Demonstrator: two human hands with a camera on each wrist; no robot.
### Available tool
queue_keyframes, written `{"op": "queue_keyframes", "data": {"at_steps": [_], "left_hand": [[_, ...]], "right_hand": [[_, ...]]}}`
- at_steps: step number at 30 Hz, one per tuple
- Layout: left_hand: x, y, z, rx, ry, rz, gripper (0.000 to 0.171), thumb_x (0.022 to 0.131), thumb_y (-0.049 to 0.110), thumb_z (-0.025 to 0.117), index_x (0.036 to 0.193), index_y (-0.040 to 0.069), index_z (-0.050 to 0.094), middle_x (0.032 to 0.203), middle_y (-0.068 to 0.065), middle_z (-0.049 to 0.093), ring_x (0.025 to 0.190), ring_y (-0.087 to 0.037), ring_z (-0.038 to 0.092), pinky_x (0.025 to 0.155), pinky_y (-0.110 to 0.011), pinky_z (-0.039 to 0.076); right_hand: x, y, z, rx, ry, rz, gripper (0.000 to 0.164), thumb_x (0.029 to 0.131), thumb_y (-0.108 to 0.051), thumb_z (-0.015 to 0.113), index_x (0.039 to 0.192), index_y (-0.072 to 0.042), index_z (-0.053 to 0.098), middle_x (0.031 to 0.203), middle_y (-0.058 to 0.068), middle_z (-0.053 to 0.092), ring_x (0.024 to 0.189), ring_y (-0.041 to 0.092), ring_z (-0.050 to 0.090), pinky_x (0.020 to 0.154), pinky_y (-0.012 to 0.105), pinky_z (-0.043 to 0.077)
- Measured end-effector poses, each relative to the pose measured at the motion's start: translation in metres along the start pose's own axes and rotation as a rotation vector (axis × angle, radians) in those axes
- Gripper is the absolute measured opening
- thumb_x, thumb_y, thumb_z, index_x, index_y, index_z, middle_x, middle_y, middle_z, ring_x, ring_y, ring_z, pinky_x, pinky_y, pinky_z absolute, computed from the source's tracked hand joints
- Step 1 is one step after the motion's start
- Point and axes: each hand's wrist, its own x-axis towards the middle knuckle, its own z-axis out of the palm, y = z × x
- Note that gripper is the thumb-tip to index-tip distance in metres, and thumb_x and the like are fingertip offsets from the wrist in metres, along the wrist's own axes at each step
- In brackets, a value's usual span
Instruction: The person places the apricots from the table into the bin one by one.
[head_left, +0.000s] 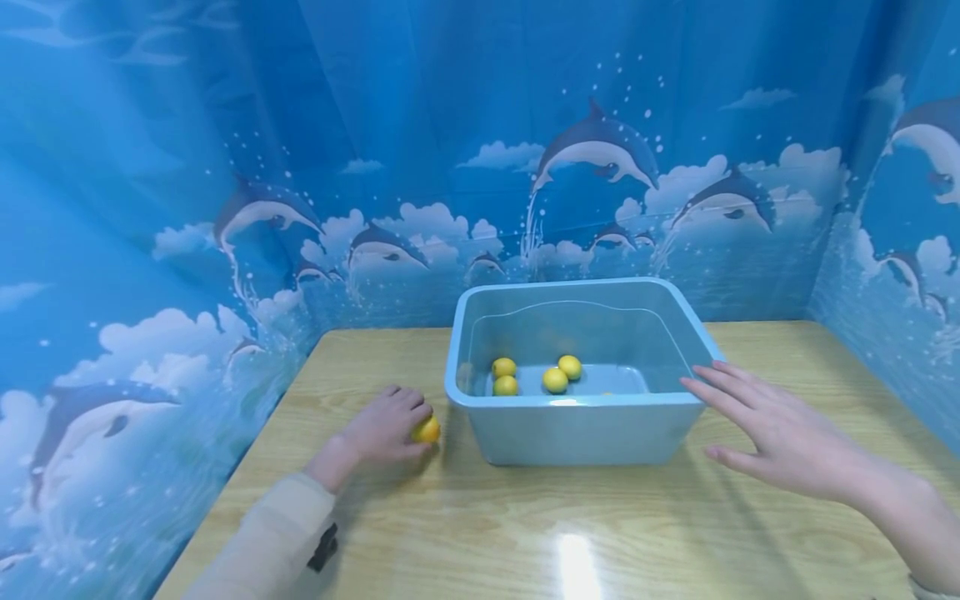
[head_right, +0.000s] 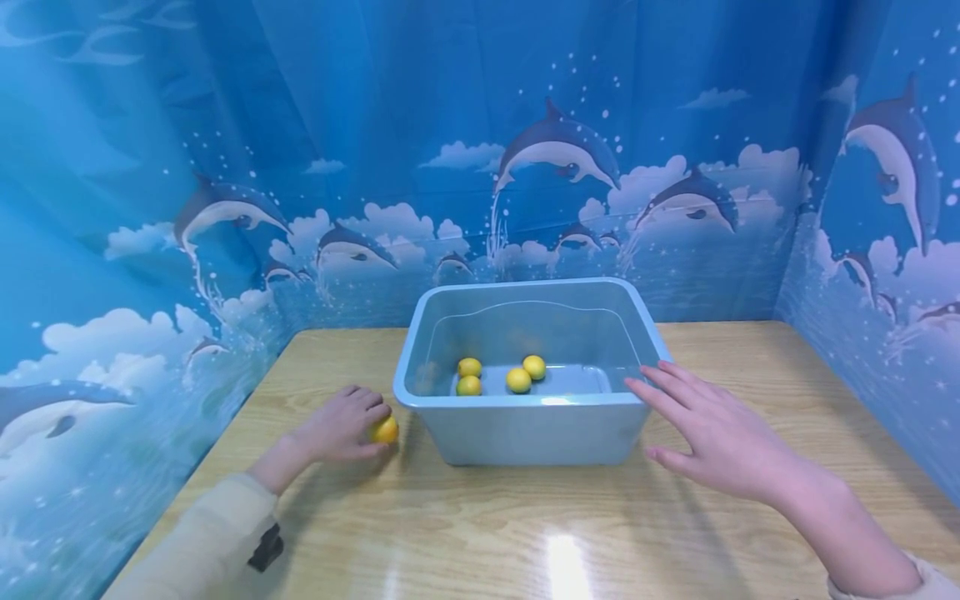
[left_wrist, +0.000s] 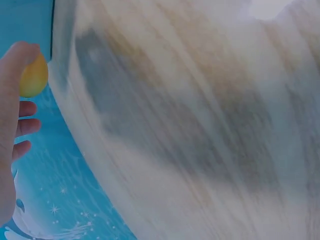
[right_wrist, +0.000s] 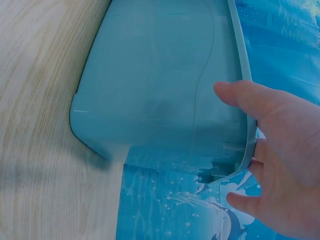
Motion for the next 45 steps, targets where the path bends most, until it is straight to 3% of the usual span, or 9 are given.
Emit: {"op": "queue_keyframes", "data": {"at_steps": [9, 17, 22, 31, 45], "left_hand": [[0.009, -0.014, -0.014, -0.036, 0.052, -0.087, 0.033, 0.073, 0.037, 0.07, 0.092, 0.013, 0.06, 0.083, 0.0, 0.052, 0.078, -0.019, 0.049, 0.078, -0.041, 0.042], [0.019, -0.029, -0.039, -0.067, -0.019, -0.221, 0.036, 0.075, 0.035, 0.07, 0.1, 0.01, 0.062, 0.089, -0.002, 0.054, 0.083, -0.02, 0.051, 0.08, -0.042, 0.042], [0.021, -0.039, -0.056, -0.086, -0.009, -0.273, 0.033, 0.077, 0.033, 0.069, 0.1, 0.011, 0.063, 0.09, -0.003, 0.055, 0.083, -0.022, 0.051, 0.078, -0.042, 0.042], [0.031, -0.052, -0.081, 0.003, 0.051, -0.263, 0.037, 0.078, 0.036, 0.069, 0.102, 0.008, 0.064, 0.09, -0.006, 0.057, 0.081, -0.023, 0.051, 0.074, -0.04, 0.042], [0.064, -0.056, -0.112, 0.031, 0.027, -0.247, 0.039, 0.08, 0.037, 0.066, 0.106, 0.008, 0.062, 0.094, -0.006, 0.056, 0.084, -0.023, 0.049, 0.078, -0.041, 0.042]], "right_hand": [[0.0, 0.0, -0.001, -0.001, 0.002, -0.008, 0.083, 0.076, -0.032, 0.075, 0.145, -0.016, 0.032, 0.14, 0.015, 0.038, 0.136, 0.027, 0.023, 0.11, 0.024, 0.004], [0.0, 0.001, 0.0, -0.006, 0.005, -0.01, 0.083, 0.076, -0.033, 0.075, 0.145, -0.016, 0.031, 0.14, 0.017, 0.038, 0.137, 0.027, 0.022, 0.109, 0.024, 0.001], [0.0, 0.0, 0.0, -0.003, 0.002, -0.006, 0.083, 0.076, -0.033, 0.075, 0.145, -0.016, 0.032, 0.14, 0.017, 0.039, 0.137, 0.027, 0.022, 0.11, 0.026, 0.003], [0.0, 0.001, -0.001, -0.013, 0.01, -0.022, 0.083, 0.077, -0.034, 0.074, 0.145, -0.016, 0.031, 0.14, 0.017, 0.039, 0.137, 0.025, 0.021, 0.107, 0.02, -0.001], [0.0, 0.002, -0.001, -0.013, 0.01, -0.026, 0.083, 0.076, -0.034, 0.074, 0.145, -0.016, 0.031, 0.141, 0.017, 0.038, 0.138, 0.024, 0.02, 0.109, 0.024, 0.003]]}}
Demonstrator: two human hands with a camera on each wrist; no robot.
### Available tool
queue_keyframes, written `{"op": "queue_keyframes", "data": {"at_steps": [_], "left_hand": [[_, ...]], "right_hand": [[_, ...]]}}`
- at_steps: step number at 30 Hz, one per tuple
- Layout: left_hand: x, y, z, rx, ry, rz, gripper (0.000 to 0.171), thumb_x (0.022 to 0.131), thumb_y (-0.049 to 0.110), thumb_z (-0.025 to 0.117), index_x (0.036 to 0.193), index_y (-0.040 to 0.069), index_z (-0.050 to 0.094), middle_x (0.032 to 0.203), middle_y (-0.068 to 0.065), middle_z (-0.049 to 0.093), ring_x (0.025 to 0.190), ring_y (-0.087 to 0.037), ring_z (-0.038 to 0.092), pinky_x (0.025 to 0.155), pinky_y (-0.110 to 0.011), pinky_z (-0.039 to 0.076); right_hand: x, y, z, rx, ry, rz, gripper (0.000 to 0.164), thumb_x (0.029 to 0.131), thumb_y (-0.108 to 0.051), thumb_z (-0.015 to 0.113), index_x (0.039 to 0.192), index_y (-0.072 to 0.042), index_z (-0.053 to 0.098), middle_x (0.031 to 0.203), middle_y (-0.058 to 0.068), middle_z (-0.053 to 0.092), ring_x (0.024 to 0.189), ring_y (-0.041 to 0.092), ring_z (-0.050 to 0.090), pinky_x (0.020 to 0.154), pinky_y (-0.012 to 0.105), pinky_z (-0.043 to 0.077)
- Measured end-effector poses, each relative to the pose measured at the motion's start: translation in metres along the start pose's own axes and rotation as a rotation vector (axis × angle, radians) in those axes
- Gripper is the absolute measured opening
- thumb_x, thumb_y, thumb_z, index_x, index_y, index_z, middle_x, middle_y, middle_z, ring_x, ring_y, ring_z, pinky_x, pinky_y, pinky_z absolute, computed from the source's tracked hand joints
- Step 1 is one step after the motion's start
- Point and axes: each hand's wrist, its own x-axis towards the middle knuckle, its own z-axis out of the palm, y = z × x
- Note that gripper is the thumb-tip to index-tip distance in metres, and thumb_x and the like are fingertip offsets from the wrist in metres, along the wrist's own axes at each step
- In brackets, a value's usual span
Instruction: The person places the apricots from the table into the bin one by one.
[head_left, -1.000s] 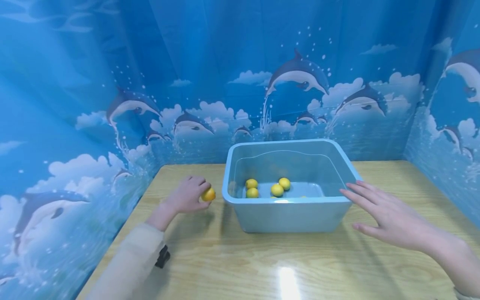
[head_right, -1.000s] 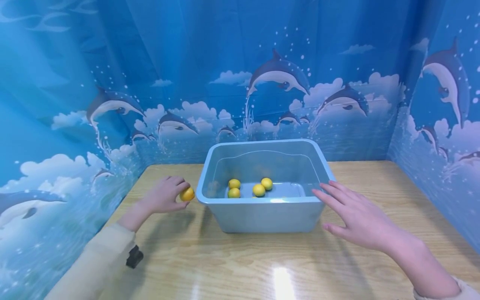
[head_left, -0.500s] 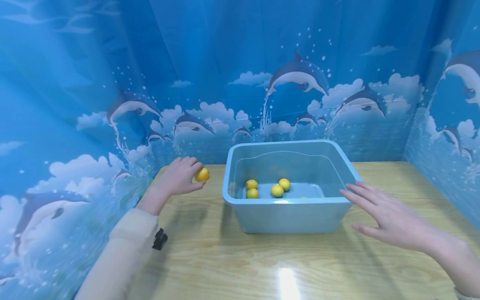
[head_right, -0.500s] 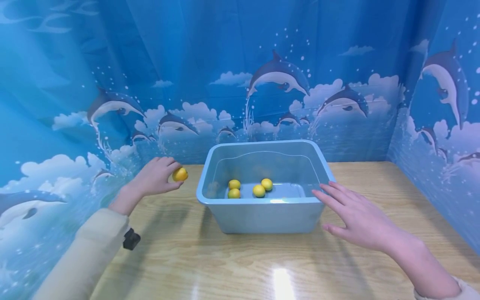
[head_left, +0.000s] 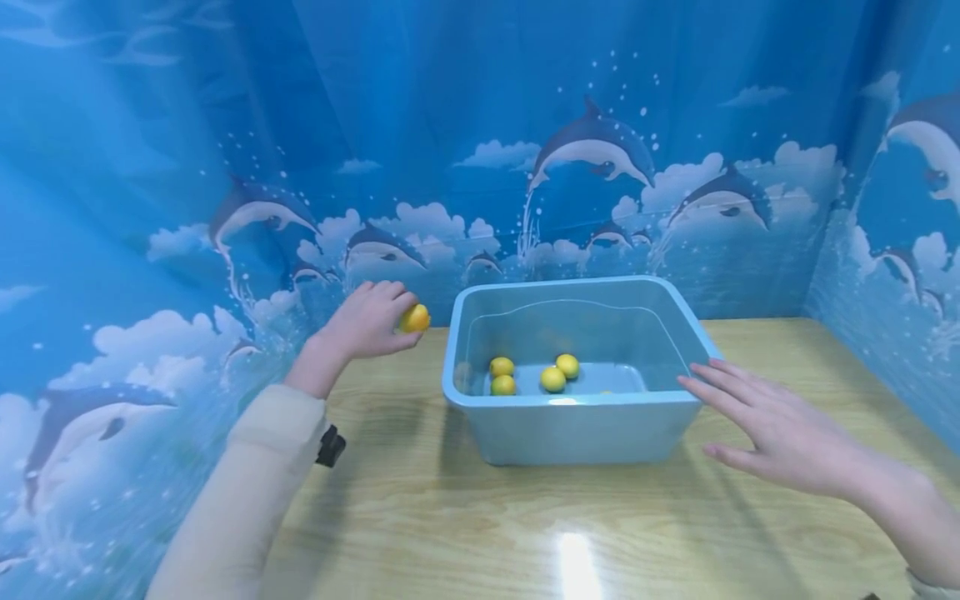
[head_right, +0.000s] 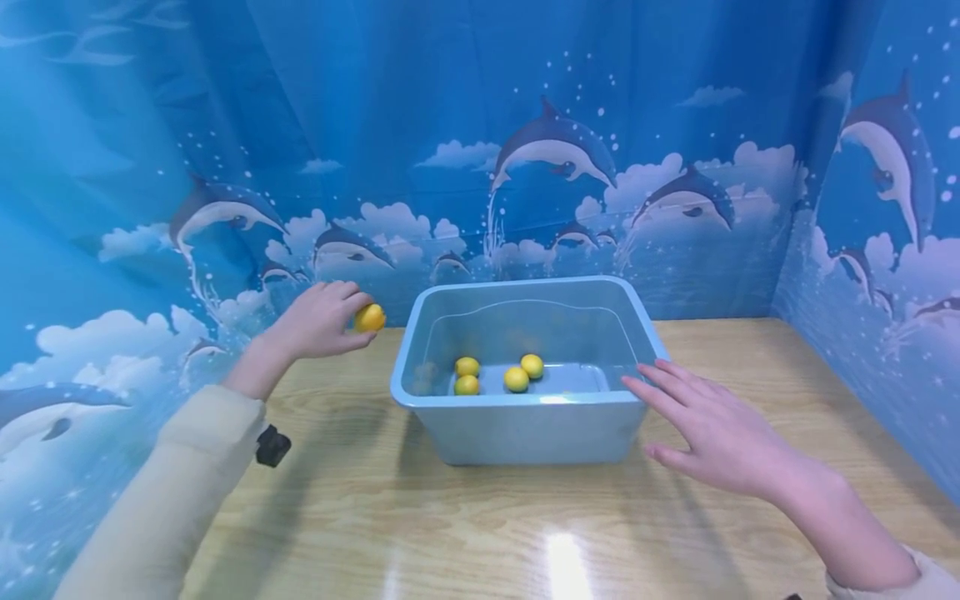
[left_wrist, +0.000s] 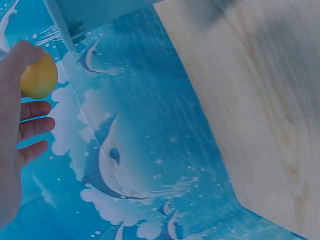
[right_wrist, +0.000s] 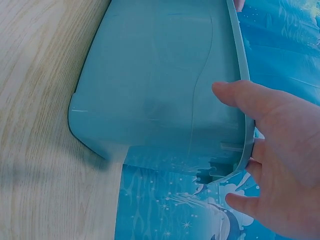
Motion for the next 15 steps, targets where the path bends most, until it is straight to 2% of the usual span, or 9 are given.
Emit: {"op": "queue_keyframes", "data": {"at_steps": [4, 5, 8, 10, 13, 15], "left_hand": [[0.011, 0.001, -0.008, 0.008, 0.009, 0.001, 0.038, 0.08, 0.037, 0.067, 0.106, 0.009, 0.062, 0.092, -0.005, 0.056, 0.083, -0.022, 0.049, 0.078, -0.04, 0.041], [0.013, 0.002, -0.011, 0.007, 0.011, 0.003, 0.038, 0.08, 0.037, 0.067, 0.106, 0.009, 0.062, 0.093, -0.005, 0.056, 0.083, -0.022, 0.049, 0.078, -0.04, 0.042], [0.02, 0.004, -0.016, 0.01, 0.024, 0.014, 0.038, 0.08, 0.036, 0.067, 0.105, 0.009, 0.062, 0.094, -0.006, 0.056, 0.085, -0.022, 0.05, 0.079, -0.04, 0.042], [0.025, 0.006, -0.02, 0.009, 0.031, 0.019, 0.036, 0.081, 0.036, 0.065, 0.104, 0.008, 0.061, 0.094, -0.006, 0.056, 0.084, -0.022, 0.05, 0.078, -0.04, 0.042], [0.032, 0.011, -0.025, 0.004, 0.029, 0.013, 0.035, 0.083, 0.037, 0.063, 0.103, 0.009, 0.061, 0.093, -0.005, 0.055, 0.082, -0.022, 0.049, 0.078, -0.039, 0.042], [0.037, 0.014, -0.029, 0.0, 0.021, 0.007, 0.036, 0.083, 0.038, 0.063, 0.105, 0.009, 0.061, 0.094, -0.005, 0.056, 0.083, -0.021, 0.048, 0.078, -0.038, 0.042]], "right_hand": [[0.001, 0.0, -0.002, 0.001, -0.001, 0.004, 0.083, 0.077, -0.033, 0.074, 0.145, -0.017, 0.031, 0.141, 0.016, 0.038, 0.137, 0.024, 0.021, 0.109, 0.025, 0.003], [0.001, 0.0, -0.002, 0.003, -0.002, 0.007, 0.082, 0.077, -0.033, 0.074, 0.145, -0.017, 0.031, 0.141, 0.016, 0.038, 0.137, 0.024, 0.021, 0.11, 0.029, 0.007], [0.0, -0.001, -0.003, -0.002, -0.009, 0.017, 0.082, 0.077, -0.034, 0.073, 0.145, -0.017, 0.031, 0.142, 0.016, 0.037, 0.137, 0.025, 0.021, 0.111, 0.032, 0.009], [0.0, -0.002, -0.002, -0.005, -0.009, 0.018, 0.082, 0.077, -0.034, 0.073, 0.145, -0.017, 0.031, 0.141, 0.016, 0.038, 0.137, 0.026, 0.022, 0.111, 0.031, 0.007], [0.0, -0.002, -0.002, -0.004, -0.007, 0.013, 0.081, 0.077, -0.034, 0.073, 0.145, -0.016, 0.032, 0.141, 0.016, 0.038, 0.137, 0.026, 0.022, 0.108, 0.022, 0.0], [-0.001, -0.002, -0.002, 0.001, -0.002, 0.012, 0.08, 0.077, -0.034, 0.073, 0.144, -0.015, 0.033, 0.141, 0.016, 0.038, 0.137, 0.026, 0.022, 0.108, 0.023, 0.0]]}}
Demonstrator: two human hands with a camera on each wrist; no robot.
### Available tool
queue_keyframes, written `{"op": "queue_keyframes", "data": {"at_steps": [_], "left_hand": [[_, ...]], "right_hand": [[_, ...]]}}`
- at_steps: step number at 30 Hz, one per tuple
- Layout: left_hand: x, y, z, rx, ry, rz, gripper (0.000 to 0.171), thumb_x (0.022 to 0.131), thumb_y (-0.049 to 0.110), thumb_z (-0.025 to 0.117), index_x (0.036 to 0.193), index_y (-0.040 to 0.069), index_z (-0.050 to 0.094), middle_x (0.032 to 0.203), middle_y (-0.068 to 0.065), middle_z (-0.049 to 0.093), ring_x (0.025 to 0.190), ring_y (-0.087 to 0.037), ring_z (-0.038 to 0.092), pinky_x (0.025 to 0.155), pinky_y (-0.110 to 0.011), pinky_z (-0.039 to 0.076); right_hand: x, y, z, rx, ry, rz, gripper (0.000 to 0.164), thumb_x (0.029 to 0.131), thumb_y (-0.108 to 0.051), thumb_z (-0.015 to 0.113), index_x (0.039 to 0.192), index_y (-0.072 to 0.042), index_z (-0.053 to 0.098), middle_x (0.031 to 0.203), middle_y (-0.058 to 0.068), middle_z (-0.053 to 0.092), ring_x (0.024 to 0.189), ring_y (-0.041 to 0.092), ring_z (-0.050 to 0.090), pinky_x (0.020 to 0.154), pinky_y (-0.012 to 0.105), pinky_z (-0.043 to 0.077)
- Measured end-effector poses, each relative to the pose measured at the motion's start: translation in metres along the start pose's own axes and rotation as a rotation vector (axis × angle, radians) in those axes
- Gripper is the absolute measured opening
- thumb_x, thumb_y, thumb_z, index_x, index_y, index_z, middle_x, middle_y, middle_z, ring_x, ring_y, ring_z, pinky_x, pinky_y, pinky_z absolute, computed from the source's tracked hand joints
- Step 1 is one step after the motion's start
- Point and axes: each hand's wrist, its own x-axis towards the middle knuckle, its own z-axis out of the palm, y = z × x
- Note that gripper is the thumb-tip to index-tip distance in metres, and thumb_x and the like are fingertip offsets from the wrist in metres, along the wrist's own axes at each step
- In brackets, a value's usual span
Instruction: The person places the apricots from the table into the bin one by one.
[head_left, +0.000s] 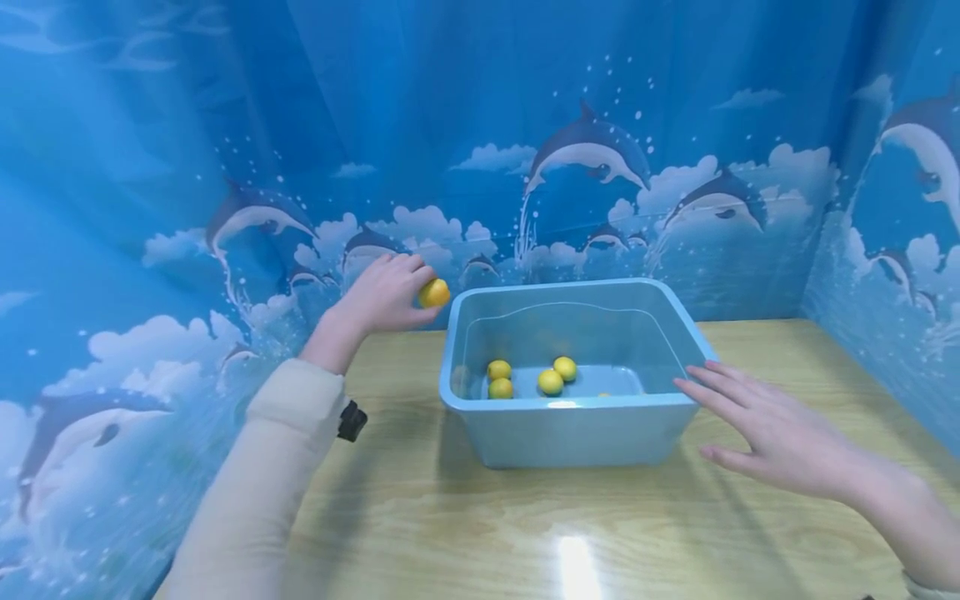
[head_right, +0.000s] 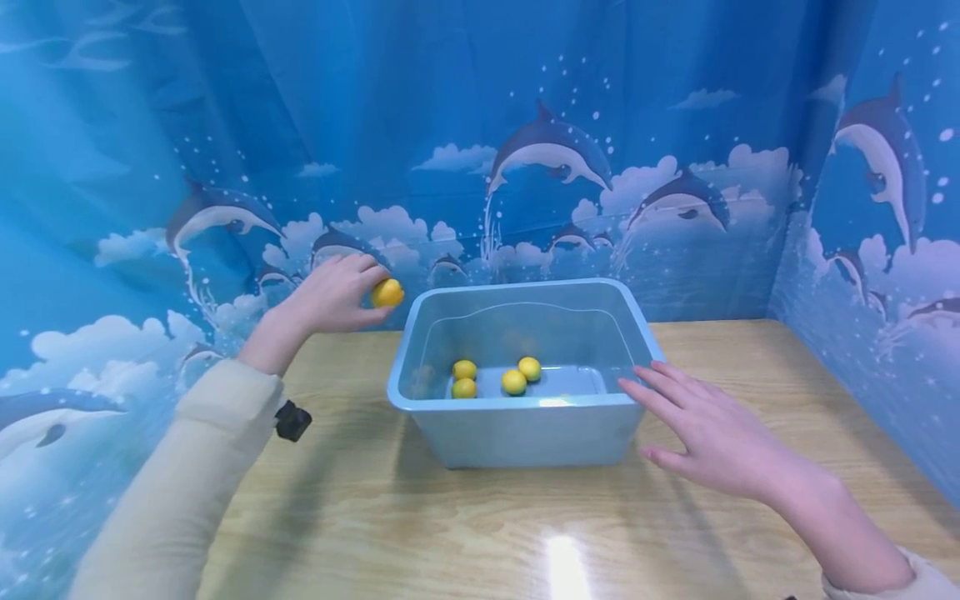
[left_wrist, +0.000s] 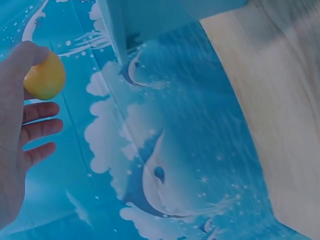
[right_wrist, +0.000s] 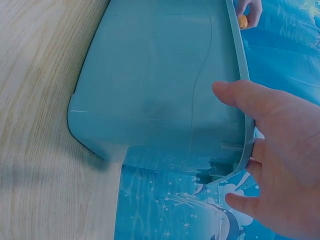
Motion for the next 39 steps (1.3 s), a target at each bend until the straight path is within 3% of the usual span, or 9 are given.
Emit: {"op": "queue_keyframes", "data": {"at_steps": [6, 10, 15, 20, 27, 34, 39], "left_hand": [[0.017, 0.012, -0.009, -0.007, -0.041, 0.009, 0.042, 0.084, 0.04, 0.063, 0.112, 0.009, 0.06, 0.105, -0.007, 0.057, 0.094, -0.023, 0.05, 0.09, -0.044, 0.04], [0.027, 0.019, -0.012, 0.013, -0.072, 0.038, 0.04, 0.085, 0.04, 0.061, 0.111, 0.01, 0.06, 0.1, -0.006, 0.056, 0.091, -0.023, 0.049, 0.092, -0.046, 0.038], [0.04, 0.029, -0.015, 0.029, -0.1, 0.058, 0.041, 0.086, 0.041, 0.059, 0.112, 0.01, 0.059, 0.098, -0.004, 0.055, 0.088, -0.021, 0.047, 0.085, -0.04, 0.04], [0.054, 0.037, -0.016, 0.038, -0.106, 0.068, 0.043, 0.086, 0.044, 0.057, 0.114, 0.011, 0.059, 0.104, -0.004, 0.056, 0.092, -0.02, 0.048, 0.083, -0.036, 0.04], [0.068, 0.048, -0.015, 0.038, -0.107, 0.108, 0.035, 0.086, 0.042, 0.057, 0.105, 0.012, 0.059, 0.095, -0.003, 0.056, 0.087, -0.019, 0.047, 0.077, -0.033, 0.04], [0.078, 0.054, -0.01, 0.066, -0.141, 0.109, 0.036, 0.087, 0.043, 0.056, 0.106, 0.013, 0.059, 0.094, -0.002, 0.055, 0.085, -0.018, 0.047, 0.078, -0.033, 0.04], [0.084, 0.055, -0.011, 0.077, -0.147, 0.104, 0.037, 0.088, 0.043, 0.054, 0.108, 0.013, 0.059, 0.093, -0.001, 0.054, 0.084, -0.018, 0.046, 0.078, -0.033, 0.04]], "right_hand": [[-0.002, 0.001, 0.001, 0.015, -0.011, 0.019, 0.08, 0.078, -0.034, 0.073, 0.145, -0.016, 0.032, 0.141, 0.016, 0.038, 0.137, 0.026, 0.022, 0.111, 0.037, 0.012], [-0.002, 0.002, 0.0, 0.011, -0.007, 0.015, 0.081, 0.077, -0.034, 0.073, 0.145, -0.017, 0.032, 0.141, 0.016, 0.038, 0.137, 0.025, 0.021, 0.111, 0.029, 0.006], [-0.003, 0.002, 0.0, 0.0, 0.007, -0.005, 0.083, 0.077, -0.034, 0.073, 0.146, -0.018, 0.029, 0.141, 0.017, 0.038, 0.138, 0.024, 0.019, 0.106, 0.019, -0.003], [-0.002, 0.002, -0.002, -0.01, 0.008, -0.005, 0.083, 0.077, -0.034, 0.074, 0.145, -0.017, 0.03, 0.142, 0.015, 0.037, 0.138, 0.023, 0.02, 0.107, 0.021, -0.001], [-0.002, 0.0, -0.001, -0.017, -0.001, 0.004, 0.083, 0.077, -0.036, 0.073, 0.146, -0.019, 0.028, 0.141, 0.015, 0.038, 0.137, 0.025, 0.022, 0.11, 0.03, 0.007], [-0.001, -0.001, -0.001, -0.022, 0.013, -0.007, 0.082, 0.076, -0.034, 0.074, 0.145, -0.017, 0.032, 0.14, 0.015, 0.04, 0.137, 0.023, 0.022, 0.106, 0.019, 0.0], [0.0, -0.001, -0.001, -0.02, 0.007, 0.004, 0.083, 0.076, -0.034, 0.074, 0.145, -0.018, 0.031, 0.14, 0.016, 0.04, 0.136, 0.027, 0.025, 0.109, 0.024, 0.004]]}}
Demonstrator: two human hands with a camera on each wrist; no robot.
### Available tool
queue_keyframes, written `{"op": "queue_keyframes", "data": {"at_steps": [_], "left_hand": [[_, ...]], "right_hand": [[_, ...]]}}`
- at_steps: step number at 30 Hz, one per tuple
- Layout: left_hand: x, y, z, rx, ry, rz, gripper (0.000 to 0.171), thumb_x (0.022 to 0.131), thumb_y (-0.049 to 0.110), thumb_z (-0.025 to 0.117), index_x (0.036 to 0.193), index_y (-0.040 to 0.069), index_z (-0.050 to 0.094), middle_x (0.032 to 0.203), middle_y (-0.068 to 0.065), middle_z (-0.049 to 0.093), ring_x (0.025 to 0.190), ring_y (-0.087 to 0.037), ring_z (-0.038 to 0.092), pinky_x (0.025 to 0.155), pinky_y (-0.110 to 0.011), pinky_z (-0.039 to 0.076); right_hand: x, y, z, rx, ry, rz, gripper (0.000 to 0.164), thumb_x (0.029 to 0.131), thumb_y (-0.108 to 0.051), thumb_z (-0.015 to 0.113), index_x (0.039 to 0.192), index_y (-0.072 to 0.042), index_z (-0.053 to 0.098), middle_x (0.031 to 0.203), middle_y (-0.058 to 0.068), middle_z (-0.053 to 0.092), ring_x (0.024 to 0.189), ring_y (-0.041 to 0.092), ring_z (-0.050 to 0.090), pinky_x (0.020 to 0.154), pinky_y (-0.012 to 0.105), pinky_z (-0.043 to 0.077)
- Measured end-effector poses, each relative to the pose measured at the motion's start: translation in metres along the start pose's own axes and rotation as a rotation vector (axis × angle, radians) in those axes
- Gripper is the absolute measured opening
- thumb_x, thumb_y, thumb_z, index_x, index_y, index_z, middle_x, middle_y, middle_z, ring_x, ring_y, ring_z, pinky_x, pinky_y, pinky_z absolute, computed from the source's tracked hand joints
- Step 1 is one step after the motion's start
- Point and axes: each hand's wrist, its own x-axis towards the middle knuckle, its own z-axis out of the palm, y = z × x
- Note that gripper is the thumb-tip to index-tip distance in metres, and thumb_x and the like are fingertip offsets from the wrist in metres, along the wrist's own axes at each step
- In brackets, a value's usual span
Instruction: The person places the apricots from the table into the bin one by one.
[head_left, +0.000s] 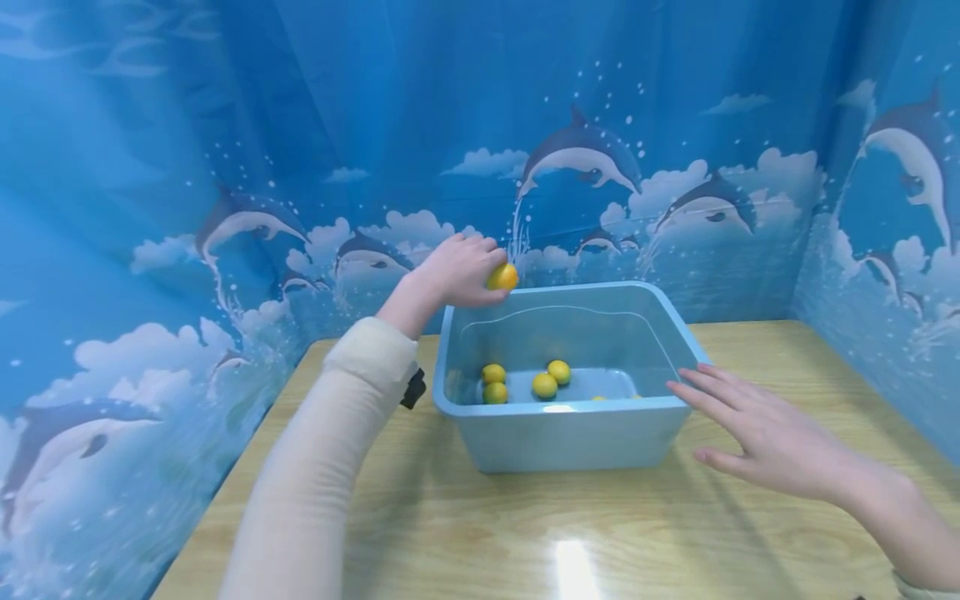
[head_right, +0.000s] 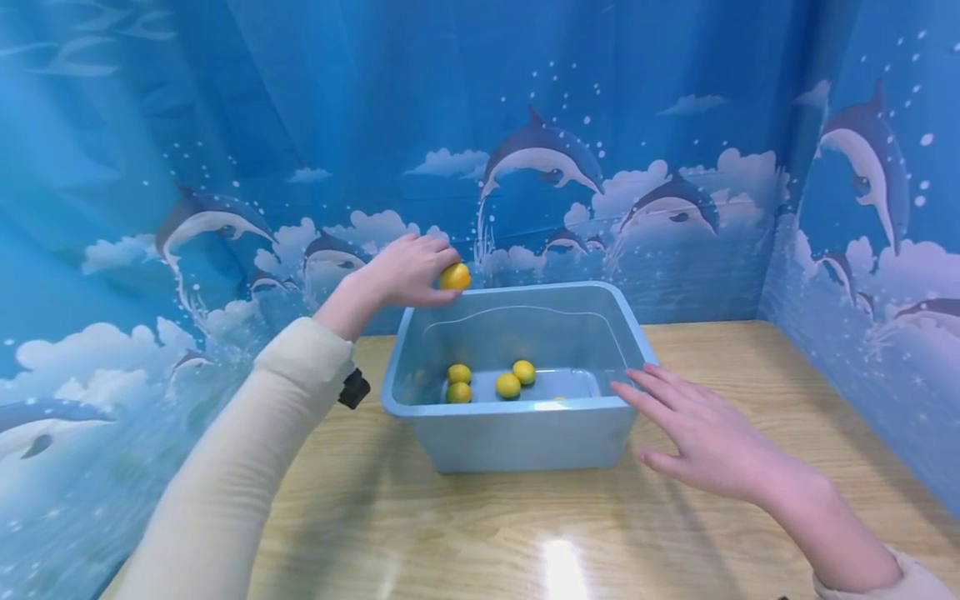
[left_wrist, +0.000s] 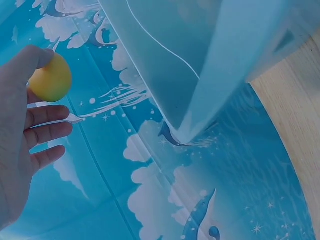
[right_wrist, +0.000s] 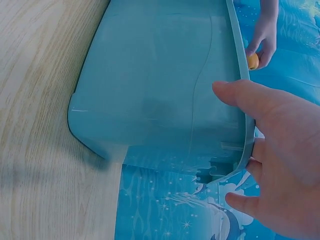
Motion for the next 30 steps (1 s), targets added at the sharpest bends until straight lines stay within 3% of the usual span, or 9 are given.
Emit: {"op": "queue_keyframes", "data": {"at_steps": [6, 10, 13, 16, 21, 26, 30], "left_hand": [[0.005, 0.001, -0.003, -0.006, -0.022, 0.01, 0.046, 0.089, 0.048, 0.053, 0.117, 0.012, 0.056, 0.1, -0.003, 0.057, 0.091, -0.019, 0.05, 0.087, -0.036, 0.041], [0.004, 0.001, -0.004, 0.011, -0.046, 0.002, 0.057, 0.088, 0.055, 0.05, 0.125, 0.012, 0.053, 0.11, -0.004, 0.059, 0.102, -0.02, 0.052, 0.095, -0.039, 0.039], [0.0, 0.0, -0.004, 0.018, -0.047, -0.006, 0.056, 0.089, 0.056, 0.049, 0.123, 0.012, 0.055, 0.109, -0.004, 0.059, 0.1, -0.02, 0.053, 0.093, -0.038, 0.041], [-0.007, -0.003, -0.005, 0.011, -0.043, -0.014, 0.052, 0.09, 0.053, 0.049, 0.118, 0.011, 0.057, 0.106, -0.004, 0.06, 0.098, -0.02, 0.053, 0.09, -0.038, 0.042], [-0.027, -0.009, -0.002, -0.03, -0.039, -0.05, 0.044, 0.091, 0.048, 0.05, 0.114, 0.011, 0.059, 0.108, -0.005, 0.061, 0.103, -0.022, 0.054, 0.092, -0.041, 0.04], [-0.059, -0.022, 0.007, -0.089, 0.059, -0.12, 0.035, 0.092, 0.039, 0.055, 0.106, 0.008, 0.062, 0.1, -0.007, 0.063, 0.094, -0.024, 0.057, 0.087, -0.042, 0.043], [-0.091, -0.033, 0.024, -0.139, 0.153, -0.209, 0.031, 0.092, 0.035, 0.056, 0.102, 0.007, 0.063, 0.095, -0.009, 0.064, 0.088, -0.026, 0.058, 0.079, -0.042, 0.046]], "right_hand": [[0.003, 0.002, 0.0, 0.002, 0.0, -0.003, 0.082, 0.077, -0.035, 0.073, 0.145, -0.018, 0.032, 0.139, 0.016, 0.04, 0.135, 0.028, 0.026, 0.11, 0.035, 0.016], [0.004, 0.002, 0.0, 0.008, -0.009, -0.006, 0.081, 0.077, -0.035, 0.073, 0.145, -0.017, 0.032, 0.14, 0.016, 0.039, 0.135, 0.027, 0.026, 0.111, 0.03, 0.01], [0.005, 0.004, 0.001, 0.016, -0.012, -0.006, 0.082, 0.077, -0.034, 0.073, 0.145, -0.018, 0.031, 0.14, 0.016, 0.039, 0.136, 0.027, 0.025, 0.107, 0.02, 0.0], [0.005, 0.004, 0.002, 0.028, -0.019, 0.006, 0.082, 0.077, -0.034, 0.074, 0.145, -0.018, 0.031, 0.141, 0.015, 0.038, 0.136, 0.028, 0.024, 0.11, 0.026, 0.005], [0.004, 0.005, 0.003, 0.062, -0.033, 0.034, 0.081, 0.078, -0.034, 0.073, 0.145, -0.02, 0.03, 0.142, 0.014, 0.037, 0.136, 0.028, 0.023, 0.108, 0.044, 0.021], [0.003, 0.008, -0.003, 0.204, -0.045, 0.094, 0.077, 0.083, -0.029, 0.069, 0.146, -0.017, 0.027, 0.146, 0.016, 0.03, 0.138, 0.027, 0.018, 0.11, 0.037, 0.014], [0.006, 0.019, -0.014, 0.332, -0.039, 0.171, 0.07, 0.09, -0.02, 0.061, 0.148, -0.012, 0.022, 0.147, 0.021, 0.025, 0.138, 0.036, 0.013, 0.109, 0.051, 0.01]]}}
